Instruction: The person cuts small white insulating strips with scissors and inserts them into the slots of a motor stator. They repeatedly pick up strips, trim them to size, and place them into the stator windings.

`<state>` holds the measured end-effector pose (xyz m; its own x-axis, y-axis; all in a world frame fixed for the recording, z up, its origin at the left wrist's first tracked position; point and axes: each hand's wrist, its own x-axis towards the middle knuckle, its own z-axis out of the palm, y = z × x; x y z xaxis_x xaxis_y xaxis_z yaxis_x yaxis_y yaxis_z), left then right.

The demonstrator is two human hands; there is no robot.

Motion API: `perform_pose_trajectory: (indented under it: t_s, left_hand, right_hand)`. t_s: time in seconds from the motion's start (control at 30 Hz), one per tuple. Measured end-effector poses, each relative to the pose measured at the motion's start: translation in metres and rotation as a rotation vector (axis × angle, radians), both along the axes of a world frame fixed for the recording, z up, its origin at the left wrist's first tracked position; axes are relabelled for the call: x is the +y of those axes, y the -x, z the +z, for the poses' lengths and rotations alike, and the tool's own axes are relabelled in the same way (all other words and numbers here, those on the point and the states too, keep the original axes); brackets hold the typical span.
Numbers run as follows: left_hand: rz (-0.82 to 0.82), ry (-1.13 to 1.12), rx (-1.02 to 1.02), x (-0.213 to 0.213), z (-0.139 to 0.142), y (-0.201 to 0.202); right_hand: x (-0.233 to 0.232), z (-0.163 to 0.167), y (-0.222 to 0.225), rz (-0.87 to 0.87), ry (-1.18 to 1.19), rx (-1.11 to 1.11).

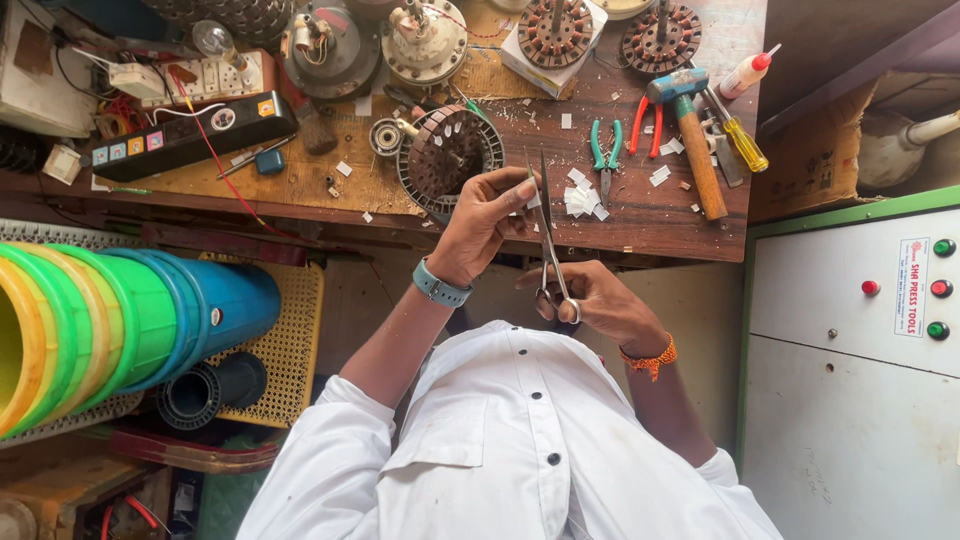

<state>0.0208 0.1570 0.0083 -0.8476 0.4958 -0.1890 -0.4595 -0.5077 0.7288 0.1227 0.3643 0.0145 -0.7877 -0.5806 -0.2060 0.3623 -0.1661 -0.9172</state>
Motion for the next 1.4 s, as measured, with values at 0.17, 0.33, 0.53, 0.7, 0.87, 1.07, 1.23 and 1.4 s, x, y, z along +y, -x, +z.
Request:
perform_pose_trajectory:
  t_s: [0.17, 0.33, 0.53, 0.7, 0.87, 1.07, 1.23, 1.4]
  left_hand:
    - [0.026, -0.026, 0.004, -0.003, -0.002, 0.001]
    - [-0.017, -0.031, 0.051, -0.010, 0.002, 0.006]
    - [-0.188, 0.026, 0.211, -0.022, 0.018, 0.008]
    - [-0.172, 0.094, 0.133, -0.017, 0.022, 0.010]
    - [-0.174, 0.053, 0.104, -0.015, 0.017, 0.011]
    - [-0.189, 0.017, 0.096, -0.020, 0.018, 0.014]
    - [-0.207, 0.021, 0.163, -0.022, 0.019, 0.013]
    - [-0.183, 0.040, 0.181, -0.020, 0.016, 0.013]
  right_hand:
    - [-0.003, -0.003, 0.005, -0.034, -0.057, 0.019]
    - [0.001, -0.013, 0.006, -0.032, -0.085, 0.021]
    - [0.019, -0.020, 0.002, 0.071, -0.144, -0.050]
    - [0.024, -0.019, 0.005, 0.106, -0.065, -0.017]
    - [0.027, -0.020, 0.007, 0.137, -0.134, -0.017]
    - [0.026, -0.026, 0.004, 0.124, -0.130, -0.036]
    - [0.024, -0.026, 0.000, 0.103, -0.146, -0.006]
    - [0.025, -0.022, -0.004, 0.078, -0.167, 0.022]
